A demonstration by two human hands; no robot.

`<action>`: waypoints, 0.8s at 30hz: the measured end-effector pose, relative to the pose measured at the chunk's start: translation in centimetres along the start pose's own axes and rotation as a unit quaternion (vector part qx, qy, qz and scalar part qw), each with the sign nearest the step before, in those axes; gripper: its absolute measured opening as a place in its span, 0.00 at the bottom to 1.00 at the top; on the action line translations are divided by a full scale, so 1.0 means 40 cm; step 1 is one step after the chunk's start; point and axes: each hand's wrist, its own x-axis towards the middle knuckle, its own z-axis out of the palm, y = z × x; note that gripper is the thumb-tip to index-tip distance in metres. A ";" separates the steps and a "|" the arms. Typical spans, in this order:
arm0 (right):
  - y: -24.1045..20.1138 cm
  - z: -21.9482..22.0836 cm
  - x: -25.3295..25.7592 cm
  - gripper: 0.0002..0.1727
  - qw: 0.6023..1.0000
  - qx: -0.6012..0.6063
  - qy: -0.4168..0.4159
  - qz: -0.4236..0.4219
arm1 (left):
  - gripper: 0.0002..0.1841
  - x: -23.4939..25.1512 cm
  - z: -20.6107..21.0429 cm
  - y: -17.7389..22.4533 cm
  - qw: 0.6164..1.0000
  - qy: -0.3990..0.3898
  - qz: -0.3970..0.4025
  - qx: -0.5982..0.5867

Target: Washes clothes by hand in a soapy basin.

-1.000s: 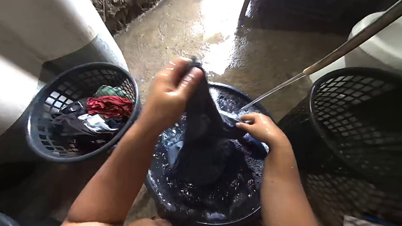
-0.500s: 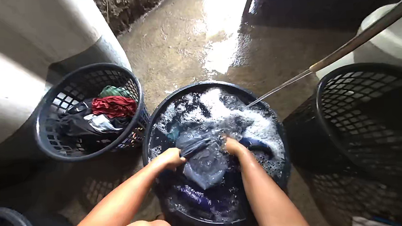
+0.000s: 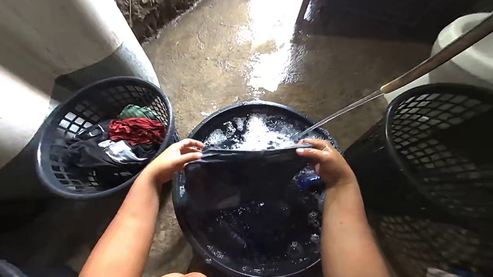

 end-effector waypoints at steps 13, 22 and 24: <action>0.260 0.160 0.039 0.42 0.870 -0.396 -0.059 0.287 | 0.34 0.072 0.112 -0.127 0.867 0.058 -0.259 0.422; 0.214 0.192 -0.038 0.37 0.810 -0.496 -0.091 0.299 | 0.39 0.036 0.213 -0.182 0.831 -0.040 -0.203 0.516; 0.117 0.190 0.023 0.29 0.763 -0.538 -0.183 0.309 | 0.36 0.045 0.186 -0.137 0.888 -0.076 -0.195 0.409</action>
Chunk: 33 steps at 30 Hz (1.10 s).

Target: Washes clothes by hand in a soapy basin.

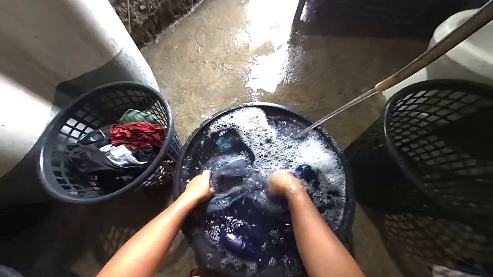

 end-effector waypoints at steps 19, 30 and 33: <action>-0.341 -0.009 -0.114 0.12 0.732 0.381 0.338 -0.453 | 0.17 -0.095 -0.044 0.142 0.631 0.007 0.076 -0.772; -0.062 0.047 0.048 0.18 0.692 0.554 0.196 -0.419 | 0.17 -0.141 -0.198 0.028 0.618 0.160 0.170 -0.751; -0.177 0.013 -0.040 0.26 0.580 0.615 0.196 -0.497 | 0.21 -0.089 -0.137 0.046 0.661 0.102 0.130 -0.732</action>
